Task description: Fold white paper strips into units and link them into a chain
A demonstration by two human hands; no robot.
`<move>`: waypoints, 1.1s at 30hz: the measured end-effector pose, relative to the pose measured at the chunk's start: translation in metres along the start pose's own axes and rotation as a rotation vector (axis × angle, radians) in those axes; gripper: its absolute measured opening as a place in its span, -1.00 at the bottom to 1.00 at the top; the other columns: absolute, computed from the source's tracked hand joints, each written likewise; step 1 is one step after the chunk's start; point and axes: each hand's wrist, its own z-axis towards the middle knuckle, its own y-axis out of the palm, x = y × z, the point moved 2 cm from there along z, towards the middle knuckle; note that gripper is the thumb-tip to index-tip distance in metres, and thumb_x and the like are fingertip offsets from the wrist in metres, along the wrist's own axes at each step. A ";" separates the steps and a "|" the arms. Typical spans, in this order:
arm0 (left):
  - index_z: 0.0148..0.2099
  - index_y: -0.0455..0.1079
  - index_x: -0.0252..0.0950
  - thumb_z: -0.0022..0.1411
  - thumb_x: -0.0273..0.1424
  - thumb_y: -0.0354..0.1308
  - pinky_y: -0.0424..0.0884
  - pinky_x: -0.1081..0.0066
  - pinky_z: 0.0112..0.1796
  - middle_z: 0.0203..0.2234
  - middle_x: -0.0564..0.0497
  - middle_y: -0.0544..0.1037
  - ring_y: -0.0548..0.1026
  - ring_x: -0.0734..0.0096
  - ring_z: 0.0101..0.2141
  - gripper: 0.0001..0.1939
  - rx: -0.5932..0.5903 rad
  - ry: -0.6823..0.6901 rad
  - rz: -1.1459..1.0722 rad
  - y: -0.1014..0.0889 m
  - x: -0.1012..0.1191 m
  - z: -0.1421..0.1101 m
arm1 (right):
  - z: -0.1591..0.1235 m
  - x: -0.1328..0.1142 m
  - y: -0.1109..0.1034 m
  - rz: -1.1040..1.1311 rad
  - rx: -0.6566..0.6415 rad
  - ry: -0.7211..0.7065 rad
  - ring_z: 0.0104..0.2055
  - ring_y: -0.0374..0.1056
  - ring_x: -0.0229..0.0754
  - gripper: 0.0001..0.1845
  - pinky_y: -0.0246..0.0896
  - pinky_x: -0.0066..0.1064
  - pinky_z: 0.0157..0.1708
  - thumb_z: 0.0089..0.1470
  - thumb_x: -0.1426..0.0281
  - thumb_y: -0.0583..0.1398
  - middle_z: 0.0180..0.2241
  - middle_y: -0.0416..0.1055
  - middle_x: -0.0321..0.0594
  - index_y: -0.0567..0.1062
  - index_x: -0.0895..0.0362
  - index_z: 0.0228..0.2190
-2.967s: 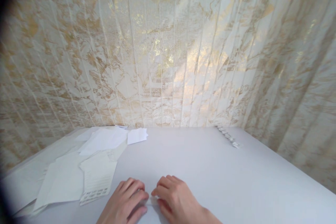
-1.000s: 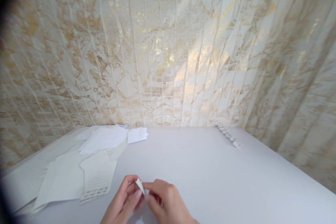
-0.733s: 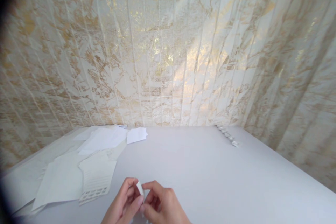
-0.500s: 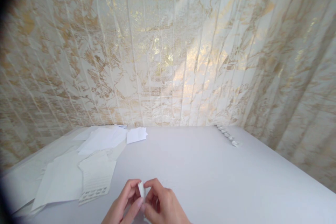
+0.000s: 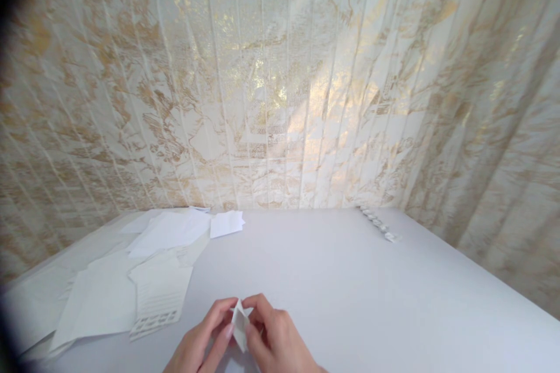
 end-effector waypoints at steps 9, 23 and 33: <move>-0.20 0.43 -0.18 0.32 0.00 0.05 0.41 0.49 -0.24 -0.39 0.07 0.55 0.53 0.36 -0.34 -0.64 0.064 -0.048 -0.183 -0.003 0.002 0.005 | -0.002 -0.006 -0.005 0.079 0.029 -0.012 -0.50 0.28 -0.28 -0.84 0.19 -0.51 -0.46 0.25 0.31 0.03 -0.47 0.47 -0.32 0.33 0.09 -0.18; -0.30 0.30 -0.18 0.21 0.01 0.21 0.34 0.46 -0.29 -0.47 0.14 0.37 0.41 0.39 -0.40 -0.63 0.167 -0.100 -0.229 -0.005 0.005 0.006 | -0.004 -0.005 -0.008 0.070 0.101 -0.088 -0.37 0.41 -0.23 -0.84 0.26 -0.45 -0.34 0.19 0.41 0.06 -0.37 0.48 -0.26 0.42 0.11 -0.22; -0.37 0.29 -0.18 0.25 -0.23 0.17 0.23 0.47 -0.33 -0.50 0.17 0.33 0.33 0.39 -0.43 -0.80 0.068 -0.044 -0.059 -0.003 0.011 0.006 | 0.001 -0.001 -0.007 0.047 0.171 -0.151 -0.37 0.30 -0.18 -0.55 0.18 -0.38 -0.30 0.19 0.01 0.18 -0.45 0.39 -0.24 0.51 0.12 -0.46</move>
